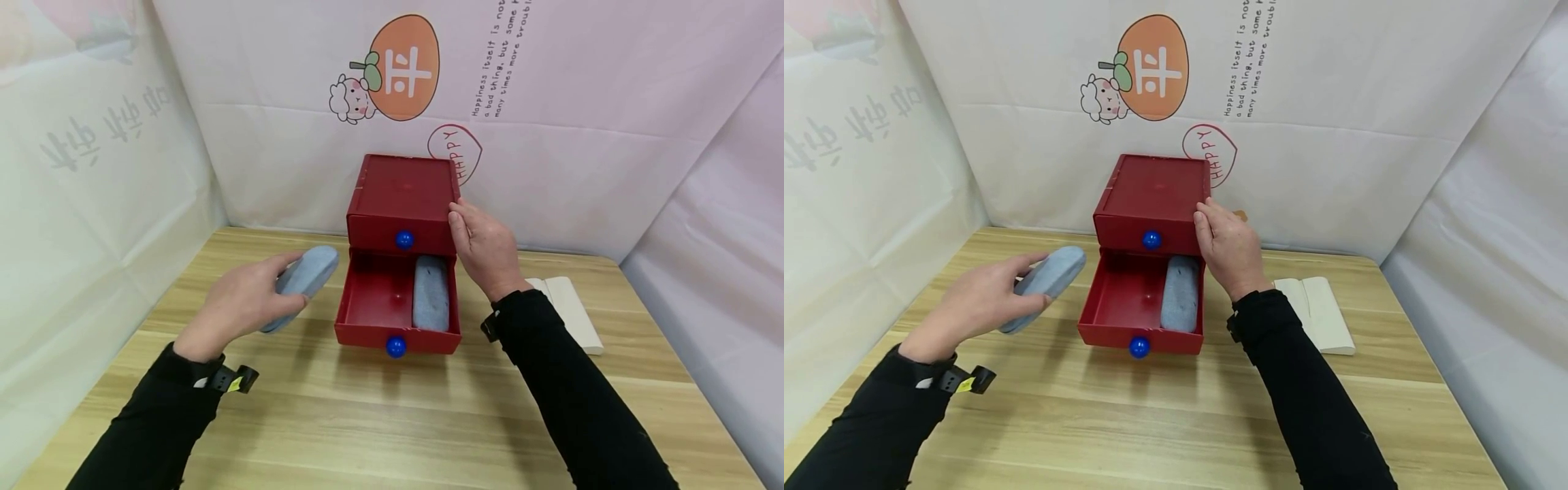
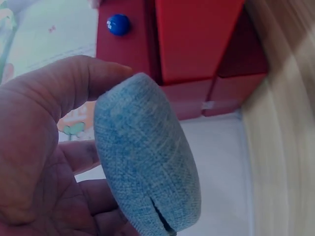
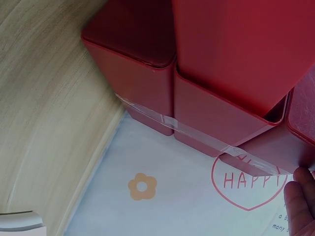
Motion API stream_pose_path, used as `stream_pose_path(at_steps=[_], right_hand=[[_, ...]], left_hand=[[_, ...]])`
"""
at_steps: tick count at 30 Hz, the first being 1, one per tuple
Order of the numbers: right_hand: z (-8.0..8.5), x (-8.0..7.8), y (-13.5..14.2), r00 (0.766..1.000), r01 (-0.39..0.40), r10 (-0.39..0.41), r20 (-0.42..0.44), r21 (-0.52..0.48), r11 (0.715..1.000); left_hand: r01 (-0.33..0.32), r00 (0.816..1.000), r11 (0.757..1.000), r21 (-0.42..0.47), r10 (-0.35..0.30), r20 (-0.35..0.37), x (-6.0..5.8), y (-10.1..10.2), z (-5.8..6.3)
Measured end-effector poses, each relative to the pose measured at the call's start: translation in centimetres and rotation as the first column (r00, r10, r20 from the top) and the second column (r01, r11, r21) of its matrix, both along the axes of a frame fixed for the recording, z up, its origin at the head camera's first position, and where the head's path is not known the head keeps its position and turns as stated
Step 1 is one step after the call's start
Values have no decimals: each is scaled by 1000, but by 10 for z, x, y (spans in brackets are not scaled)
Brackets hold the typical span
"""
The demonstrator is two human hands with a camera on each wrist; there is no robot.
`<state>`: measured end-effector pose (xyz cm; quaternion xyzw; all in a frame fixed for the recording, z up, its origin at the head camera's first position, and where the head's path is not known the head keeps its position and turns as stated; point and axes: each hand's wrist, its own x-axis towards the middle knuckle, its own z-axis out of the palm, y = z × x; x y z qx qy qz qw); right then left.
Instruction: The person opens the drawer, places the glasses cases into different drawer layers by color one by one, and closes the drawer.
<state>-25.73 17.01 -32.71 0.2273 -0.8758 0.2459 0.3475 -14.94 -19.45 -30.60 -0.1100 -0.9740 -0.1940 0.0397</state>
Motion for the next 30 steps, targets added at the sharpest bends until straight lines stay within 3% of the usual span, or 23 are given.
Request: stream_pose_path(at_steps=[7, 15, 30], right_hand=[[1, 1, 0, 1000, 2, -2, 15, 2, 1000], [1, 2, 1, 1000, -5, 6, 10, -5, 1000], [0, 1, 2, 1000, -5, 5, 18, -6, 1000]], left_hand=[[47, 999, 998, -30, -48, -22, 8, 18, 17], [101, 994, 992, -69, -104, -39, 10, 43, 28], [154, 986, 978, -137, -162, -49, -6, 87, 26]])
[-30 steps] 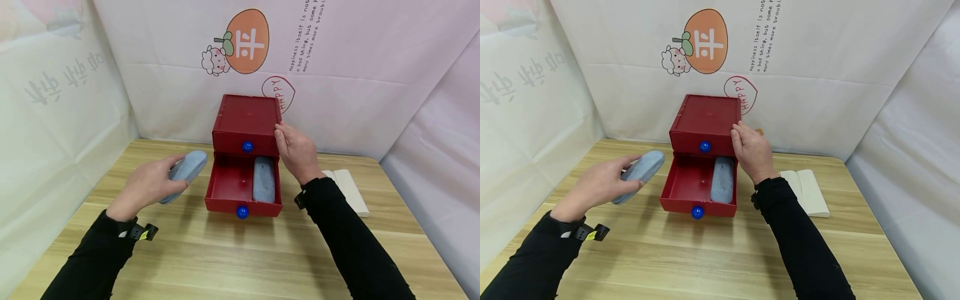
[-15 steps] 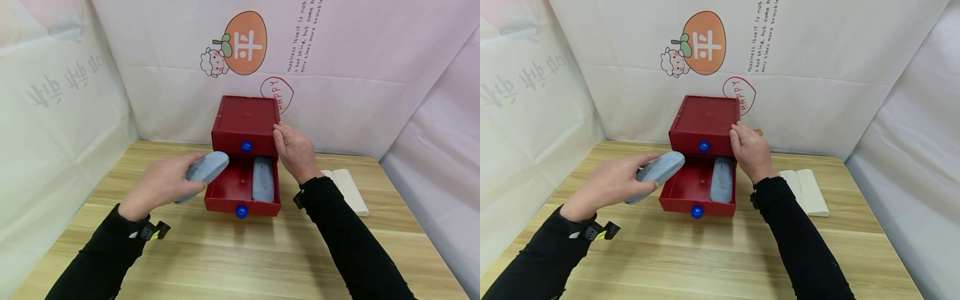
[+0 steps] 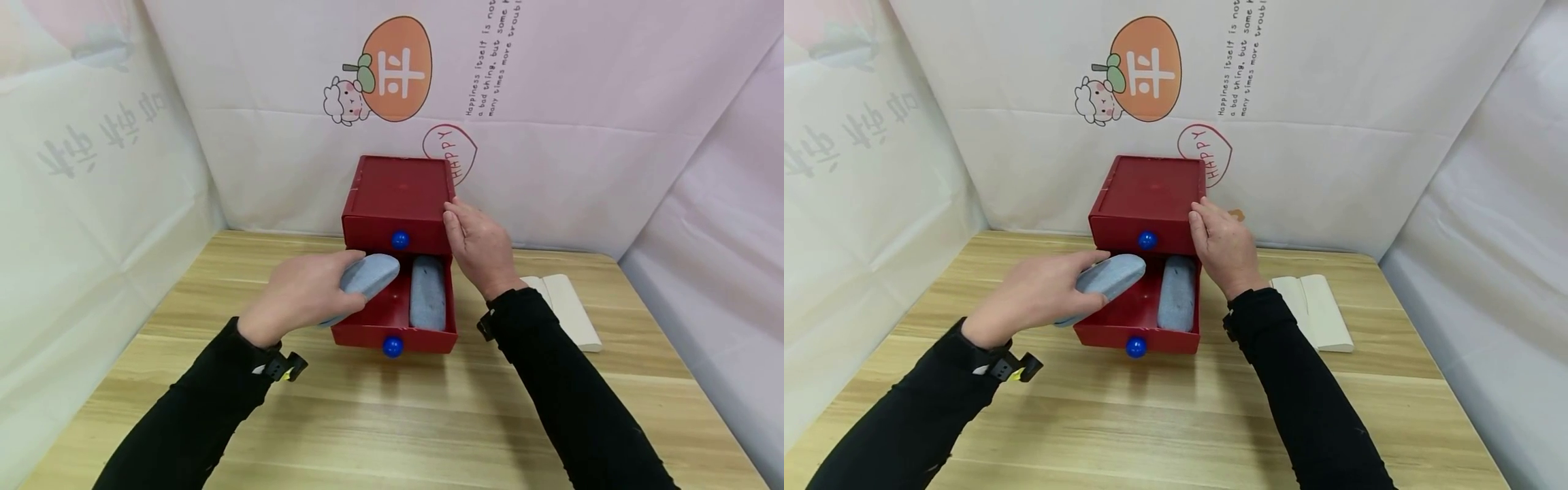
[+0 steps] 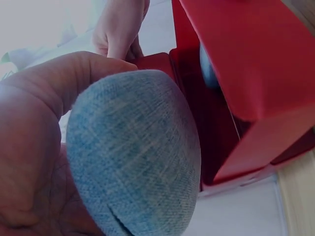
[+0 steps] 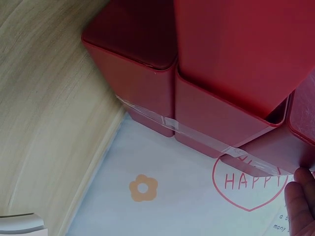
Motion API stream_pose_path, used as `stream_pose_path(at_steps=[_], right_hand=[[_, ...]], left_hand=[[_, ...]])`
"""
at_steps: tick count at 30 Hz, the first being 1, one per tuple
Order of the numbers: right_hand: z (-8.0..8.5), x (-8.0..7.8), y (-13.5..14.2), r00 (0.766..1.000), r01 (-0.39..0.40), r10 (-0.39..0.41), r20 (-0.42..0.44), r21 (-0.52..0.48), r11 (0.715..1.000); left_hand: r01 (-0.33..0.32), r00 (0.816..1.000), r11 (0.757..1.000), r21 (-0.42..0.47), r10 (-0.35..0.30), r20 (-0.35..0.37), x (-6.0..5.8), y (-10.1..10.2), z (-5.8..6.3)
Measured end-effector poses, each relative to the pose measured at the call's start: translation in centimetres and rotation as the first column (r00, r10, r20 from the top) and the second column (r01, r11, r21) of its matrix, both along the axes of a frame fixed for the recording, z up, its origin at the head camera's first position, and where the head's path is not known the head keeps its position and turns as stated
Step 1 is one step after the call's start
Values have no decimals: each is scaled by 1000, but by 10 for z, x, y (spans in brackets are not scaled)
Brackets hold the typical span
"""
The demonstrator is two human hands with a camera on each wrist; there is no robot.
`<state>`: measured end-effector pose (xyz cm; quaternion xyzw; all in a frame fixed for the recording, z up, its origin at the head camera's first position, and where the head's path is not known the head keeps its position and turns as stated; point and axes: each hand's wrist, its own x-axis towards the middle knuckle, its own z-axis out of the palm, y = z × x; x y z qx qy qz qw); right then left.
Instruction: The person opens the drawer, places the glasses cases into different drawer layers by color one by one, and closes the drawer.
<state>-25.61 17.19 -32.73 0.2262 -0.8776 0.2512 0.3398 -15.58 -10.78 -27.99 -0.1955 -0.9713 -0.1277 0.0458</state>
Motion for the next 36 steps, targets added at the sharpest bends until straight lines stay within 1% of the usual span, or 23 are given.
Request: stream_pose_path(at_steps=[9, 17, 24, 27, 32, 36], right_hand=[[0, 0, -1, 1000, -8, 8, -10, 1, 1000], [-1, -1, -1, 1000, -2, 2, -6, 2, 1000], [-2, -1, 0, 1000, 0, 0, -14, 1, 1000], [-2, -1, 0, 1000, 1, -1, -16, -2, 1000], [-2, -1, 0, 1000, -1, 2, -21, 2, 1000], [-3, -1, 0, 999, -9, 9, -40, -4, 1000]], left_hand=[[-24, 998, 998, -53, 27, 50, -13, 15, -5], [-31, 997, 997, -78, 37, 74, -25, 23, -14], [-38, 995, 996, -85, 46, 91, -31, 32, -19], [-40, 995, 993, -110, 50, 88, -32, 38, -20], [-78, 993, 982, -174, 92, 77, -33, 47, -21], [-112, 986, 972, -207, 134, 97, -34, 54, -23]])
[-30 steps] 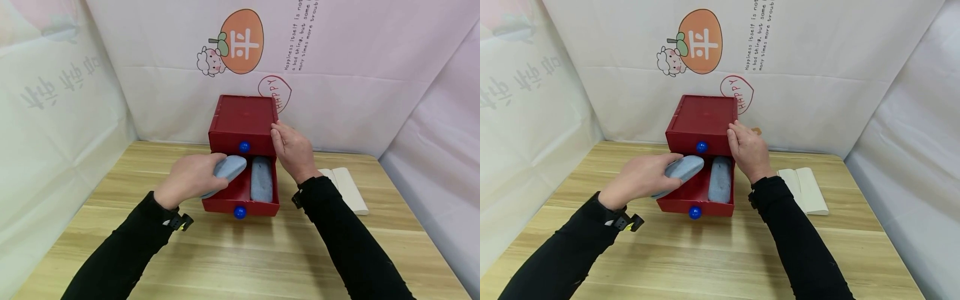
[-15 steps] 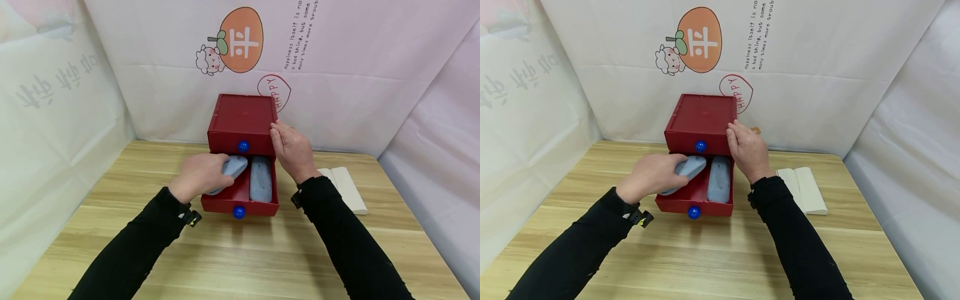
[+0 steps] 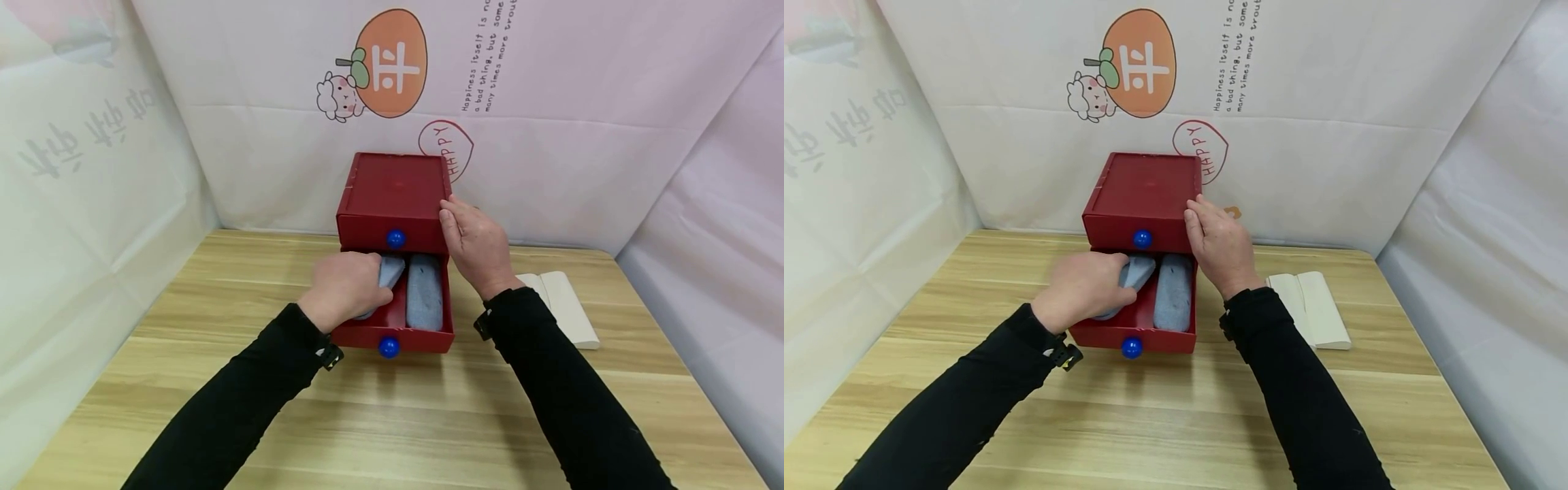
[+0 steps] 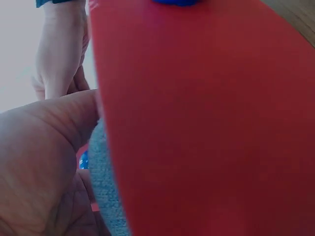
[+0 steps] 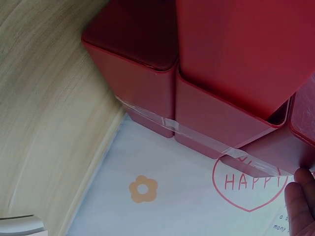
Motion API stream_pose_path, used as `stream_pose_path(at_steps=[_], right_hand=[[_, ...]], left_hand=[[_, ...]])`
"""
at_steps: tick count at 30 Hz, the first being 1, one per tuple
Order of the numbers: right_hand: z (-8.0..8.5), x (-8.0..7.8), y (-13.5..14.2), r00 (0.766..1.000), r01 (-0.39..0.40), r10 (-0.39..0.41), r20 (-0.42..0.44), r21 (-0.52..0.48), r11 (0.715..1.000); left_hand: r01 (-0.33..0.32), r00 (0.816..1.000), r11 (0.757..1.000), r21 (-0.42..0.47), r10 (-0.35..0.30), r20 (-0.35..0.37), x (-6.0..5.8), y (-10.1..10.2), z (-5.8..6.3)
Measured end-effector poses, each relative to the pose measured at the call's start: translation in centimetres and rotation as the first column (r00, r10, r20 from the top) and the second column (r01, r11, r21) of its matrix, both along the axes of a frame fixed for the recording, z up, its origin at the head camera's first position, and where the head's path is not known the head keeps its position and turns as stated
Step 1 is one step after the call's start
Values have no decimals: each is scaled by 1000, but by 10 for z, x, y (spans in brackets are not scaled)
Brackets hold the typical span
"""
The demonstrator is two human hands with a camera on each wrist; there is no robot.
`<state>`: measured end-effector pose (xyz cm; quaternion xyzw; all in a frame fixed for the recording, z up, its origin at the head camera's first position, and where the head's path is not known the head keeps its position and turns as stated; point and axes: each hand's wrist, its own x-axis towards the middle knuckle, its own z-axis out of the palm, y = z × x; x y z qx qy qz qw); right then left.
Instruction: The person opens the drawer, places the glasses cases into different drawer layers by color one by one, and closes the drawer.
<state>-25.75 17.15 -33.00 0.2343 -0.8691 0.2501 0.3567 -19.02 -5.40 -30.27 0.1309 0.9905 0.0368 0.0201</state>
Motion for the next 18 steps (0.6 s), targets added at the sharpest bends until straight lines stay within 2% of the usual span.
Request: stream_pose_path(at_steps=[8, 13, 18], right_hand=[[0, -1, -1, 1000, -3, 3, -1, -8, 1000], [0, -1, -1, 1000, 9, -9, -7, 0, 1000], [0, 0, -1, 1000, 13, -13, -9, 2, 1000]], left_hand=[[-30, 998, 999, -14, 31, 58, -7, 5, -10], [-3, 999, 1000, 6, 3, 39, -11, 8, -17], [8, 998, 1000, 27, -10, 67, -13, 11, -21]])
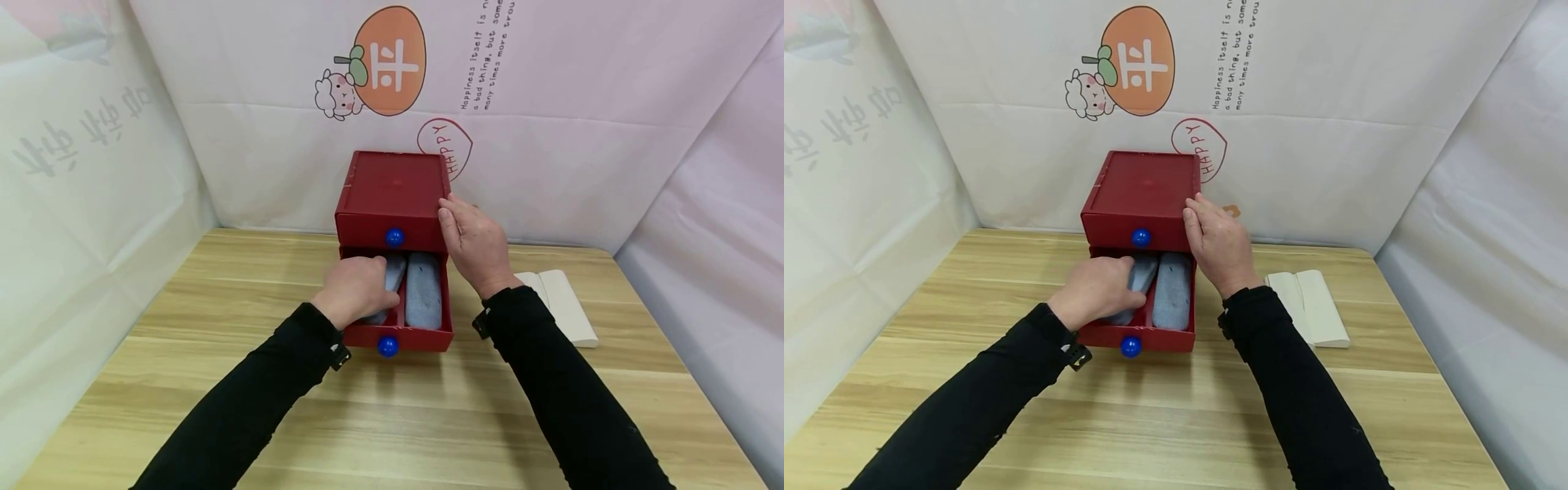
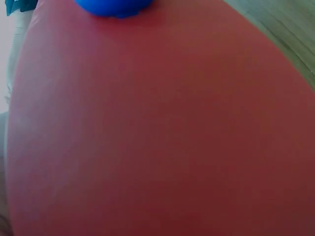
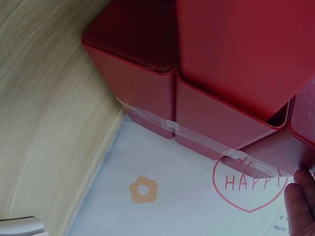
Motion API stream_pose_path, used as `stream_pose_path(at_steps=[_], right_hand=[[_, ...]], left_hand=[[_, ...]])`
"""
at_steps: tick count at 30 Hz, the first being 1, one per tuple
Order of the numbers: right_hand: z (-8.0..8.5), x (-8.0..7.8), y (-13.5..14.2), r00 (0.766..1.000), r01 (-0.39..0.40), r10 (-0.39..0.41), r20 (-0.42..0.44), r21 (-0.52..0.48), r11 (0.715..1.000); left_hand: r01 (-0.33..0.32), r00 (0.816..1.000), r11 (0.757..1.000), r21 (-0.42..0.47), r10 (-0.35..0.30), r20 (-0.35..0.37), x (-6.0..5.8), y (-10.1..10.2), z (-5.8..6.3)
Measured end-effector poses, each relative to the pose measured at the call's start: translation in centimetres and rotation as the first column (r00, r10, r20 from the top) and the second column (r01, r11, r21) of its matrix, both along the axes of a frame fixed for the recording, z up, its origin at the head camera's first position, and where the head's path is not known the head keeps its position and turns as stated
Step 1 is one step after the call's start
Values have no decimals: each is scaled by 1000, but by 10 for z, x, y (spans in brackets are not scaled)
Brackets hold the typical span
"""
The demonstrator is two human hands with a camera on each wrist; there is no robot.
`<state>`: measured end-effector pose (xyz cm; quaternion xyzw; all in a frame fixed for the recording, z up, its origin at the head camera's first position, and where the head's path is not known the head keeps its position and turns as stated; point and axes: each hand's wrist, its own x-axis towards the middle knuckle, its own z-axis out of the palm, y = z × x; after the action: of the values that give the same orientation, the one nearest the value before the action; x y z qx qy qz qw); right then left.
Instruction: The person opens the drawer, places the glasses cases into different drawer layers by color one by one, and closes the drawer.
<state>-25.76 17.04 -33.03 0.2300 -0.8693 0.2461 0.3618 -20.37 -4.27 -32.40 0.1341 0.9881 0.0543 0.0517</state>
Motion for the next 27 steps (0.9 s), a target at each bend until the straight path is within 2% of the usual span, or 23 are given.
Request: stream_pose_path(at_steps=[13, 27], right_hand=[[1, 2, -1, 1000, 11, -11, 17, 0, 1000], [1, 1, -2, 999, 20, -20, 27, -3, 1000]], left_hand=[[0, 1000, 999, 49, -1, 23, -1, 4, -7], [16, 998, 994, 108, -23, 59, -2, -1, -8]])
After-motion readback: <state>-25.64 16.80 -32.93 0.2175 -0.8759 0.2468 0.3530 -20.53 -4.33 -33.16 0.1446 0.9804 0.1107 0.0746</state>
